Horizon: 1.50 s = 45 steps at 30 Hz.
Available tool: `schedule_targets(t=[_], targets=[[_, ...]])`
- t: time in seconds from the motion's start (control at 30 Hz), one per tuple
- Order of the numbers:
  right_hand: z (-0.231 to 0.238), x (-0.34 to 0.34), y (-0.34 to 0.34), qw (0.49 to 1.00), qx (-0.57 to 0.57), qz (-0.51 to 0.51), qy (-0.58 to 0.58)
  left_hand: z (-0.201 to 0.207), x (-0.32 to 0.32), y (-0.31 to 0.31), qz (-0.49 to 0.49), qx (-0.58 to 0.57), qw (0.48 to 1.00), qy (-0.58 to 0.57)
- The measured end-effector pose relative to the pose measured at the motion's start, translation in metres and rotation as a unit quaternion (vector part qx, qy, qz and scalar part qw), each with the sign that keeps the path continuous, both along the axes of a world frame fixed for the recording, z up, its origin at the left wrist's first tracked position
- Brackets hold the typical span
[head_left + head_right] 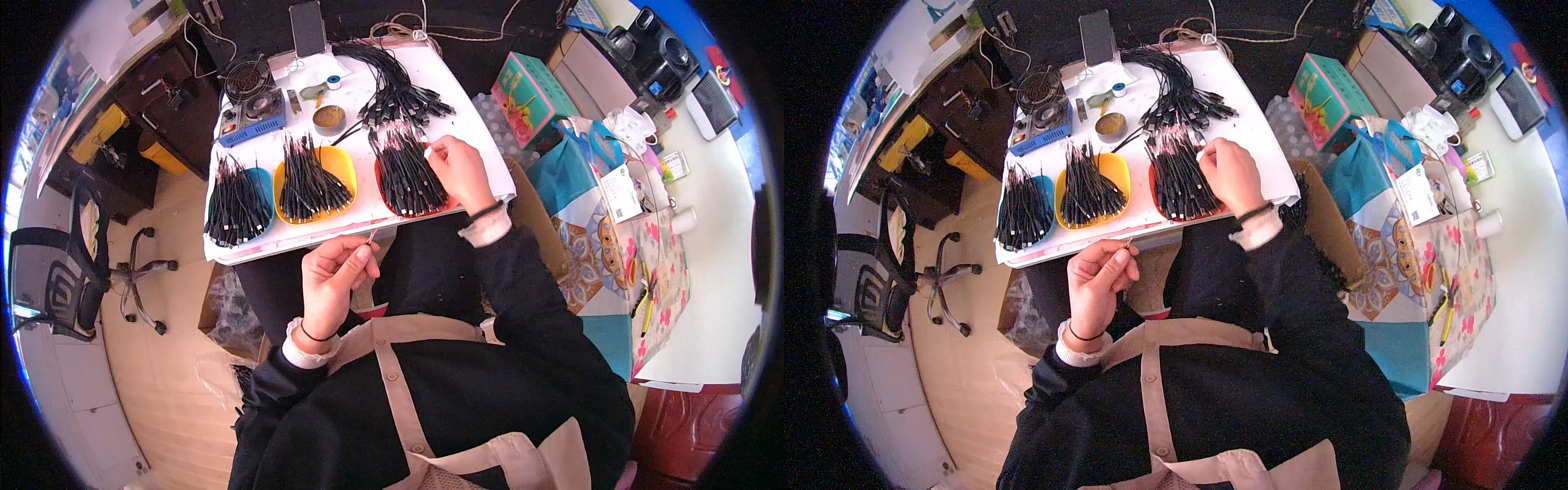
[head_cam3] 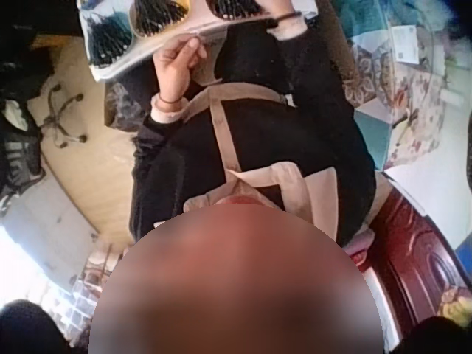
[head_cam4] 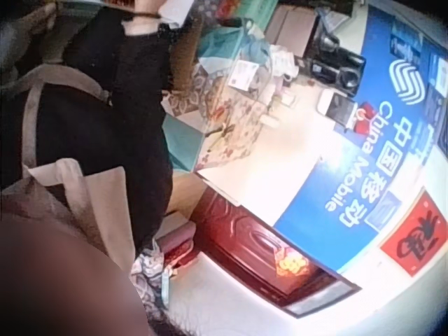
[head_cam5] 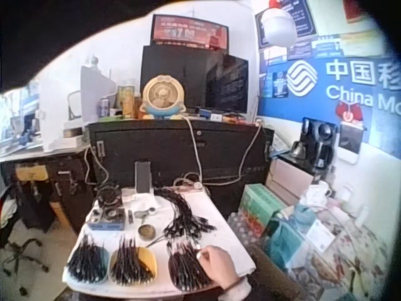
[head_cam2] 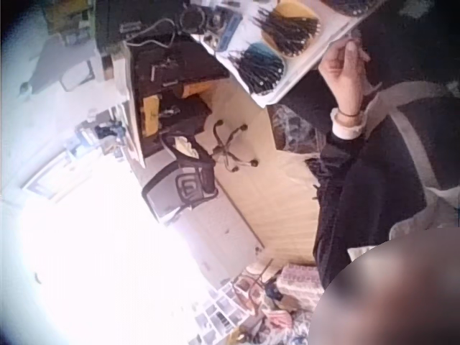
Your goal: The person repeatedly picks up black wires from a tray, attaches a small white connector to the end of each wire, and places the finished unit into a blue basket. The process is continuous and repetitive throughout the clip.
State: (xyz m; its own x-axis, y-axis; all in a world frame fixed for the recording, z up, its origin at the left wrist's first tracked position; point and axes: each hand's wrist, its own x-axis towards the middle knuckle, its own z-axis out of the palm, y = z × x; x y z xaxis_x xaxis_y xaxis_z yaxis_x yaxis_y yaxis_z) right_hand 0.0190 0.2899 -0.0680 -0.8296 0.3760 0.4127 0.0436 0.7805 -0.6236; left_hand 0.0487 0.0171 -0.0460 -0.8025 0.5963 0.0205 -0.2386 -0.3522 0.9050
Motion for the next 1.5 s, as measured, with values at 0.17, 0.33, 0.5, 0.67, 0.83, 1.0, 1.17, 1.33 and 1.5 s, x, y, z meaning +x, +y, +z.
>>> schedule_targets(t=[0.17, 0.33, 0.5, 0.67, 0.83, 1.0, 1.17, 1.33, 1.5], targets=[[-0.015, -0.014, 0.012, 0.987, 0.102, -0.033, -0.12, -0.003, -0.001, 0.001, 0.024, -0.007, 1.0, -0.001], [0.013, 0.003, -0.01, 0.997, 0.07, -0.02, 0.011, -0.001, -0.002, 0.003, 0.05, 0.036, 0.997, -0.039], [0.049, 0.059, -0.067, 0.989, -0.106, 0.094, 0.05, 0.012, -0.006, 0.023, 0.096, 0.134, 0.983, -0.076], [0.062, 0.099, -0.113, 0.972, -0.185, 0.147, 0.019, 0.027, 0.006, 0.035, 0.089, 0.207, 0.972, -0.063], [0.064, 0.112, -0.127, 0.965, -0.211, 0.153, 0.029, 0.032, 0.019, 0.032, 0.082, 0.186, 0.979, -0.024], [0.069, 0.116, -0.12, 0.958, -0.19, 0.198, 0.085, 0.029, 0.023, 0.026, 0.095, 0.119, 0.988, 0.008], [0.08, 0.106, -0.103, 0.946, -0.19, 0.209, 0.158, 0.029, 0.027, 0.024, 0.07, 0.099, 0.993, 0.004], [0.088, 0.104, -0.109, 0.914, -0.287, 0.257, 0.129, 0.032, 0.03, 0.023, 0.048, 0.107, 0.993, 0.03], [0.086, 0.107, -0.111, 0.892, -0.338, 0.272, 0.131, 0.033, 0.03, 0.021, 0.031, 0.085, 0.996, 0.027]])
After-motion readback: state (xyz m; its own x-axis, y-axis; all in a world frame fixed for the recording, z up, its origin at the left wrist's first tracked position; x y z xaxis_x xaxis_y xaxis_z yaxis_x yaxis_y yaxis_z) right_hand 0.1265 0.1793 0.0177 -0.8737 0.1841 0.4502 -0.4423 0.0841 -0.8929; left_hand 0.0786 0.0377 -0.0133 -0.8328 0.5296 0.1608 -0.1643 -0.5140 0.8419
